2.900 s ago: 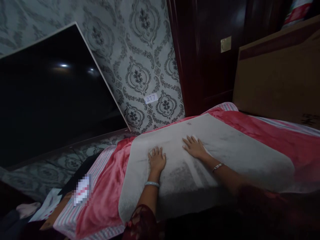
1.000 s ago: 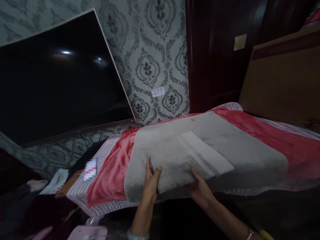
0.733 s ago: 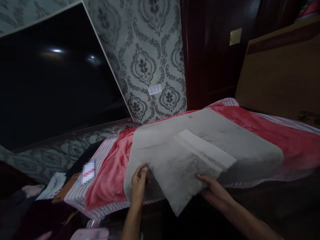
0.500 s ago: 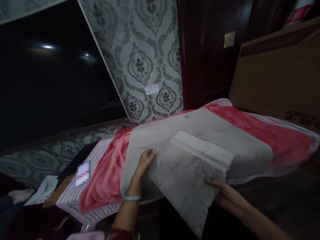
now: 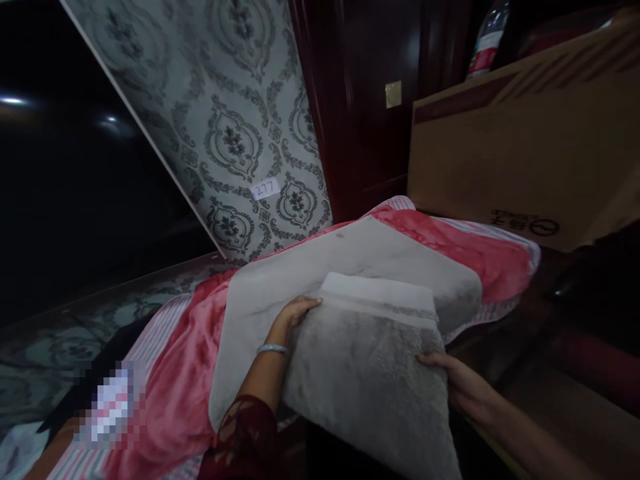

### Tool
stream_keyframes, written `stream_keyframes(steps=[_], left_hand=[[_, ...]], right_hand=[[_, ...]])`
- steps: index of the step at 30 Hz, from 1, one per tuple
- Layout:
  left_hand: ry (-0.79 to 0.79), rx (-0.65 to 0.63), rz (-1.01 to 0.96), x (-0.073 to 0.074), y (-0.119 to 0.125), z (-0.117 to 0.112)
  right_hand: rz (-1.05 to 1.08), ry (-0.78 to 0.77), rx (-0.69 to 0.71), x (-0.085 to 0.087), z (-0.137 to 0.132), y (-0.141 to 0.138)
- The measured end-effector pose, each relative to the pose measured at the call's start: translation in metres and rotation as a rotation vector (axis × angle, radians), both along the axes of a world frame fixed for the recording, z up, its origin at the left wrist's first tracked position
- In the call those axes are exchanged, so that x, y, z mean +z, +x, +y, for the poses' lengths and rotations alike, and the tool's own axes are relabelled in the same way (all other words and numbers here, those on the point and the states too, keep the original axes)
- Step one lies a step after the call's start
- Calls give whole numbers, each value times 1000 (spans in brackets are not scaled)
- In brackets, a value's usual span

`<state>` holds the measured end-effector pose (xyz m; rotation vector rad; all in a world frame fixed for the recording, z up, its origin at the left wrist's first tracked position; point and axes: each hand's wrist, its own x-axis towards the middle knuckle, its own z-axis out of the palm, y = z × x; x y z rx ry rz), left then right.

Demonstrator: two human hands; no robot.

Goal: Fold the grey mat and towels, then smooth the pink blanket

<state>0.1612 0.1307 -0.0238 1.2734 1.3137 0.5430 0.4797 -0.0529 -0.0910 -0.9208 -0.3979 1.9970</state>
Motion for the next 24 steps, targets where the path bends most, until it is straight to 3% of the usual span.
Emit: stream_keyframes(steps=[4,9,17,20,24], left_hand=[[-44,-39,-117,-4,10,-14],[-106,12,-302,-11,20,-33],[-120,88,-335,-12,30,-44],[-116,124,-359,-11,31,-46],[-157,177,-382,-9,31,-50]], right_hand=[[-18,11,-32,4,-3,16],[-44,55,-29,7,0,34],[-210,231,19,18,10,36],[-242,268,52,34,14,37],[-266,300,73,75,28,38]])
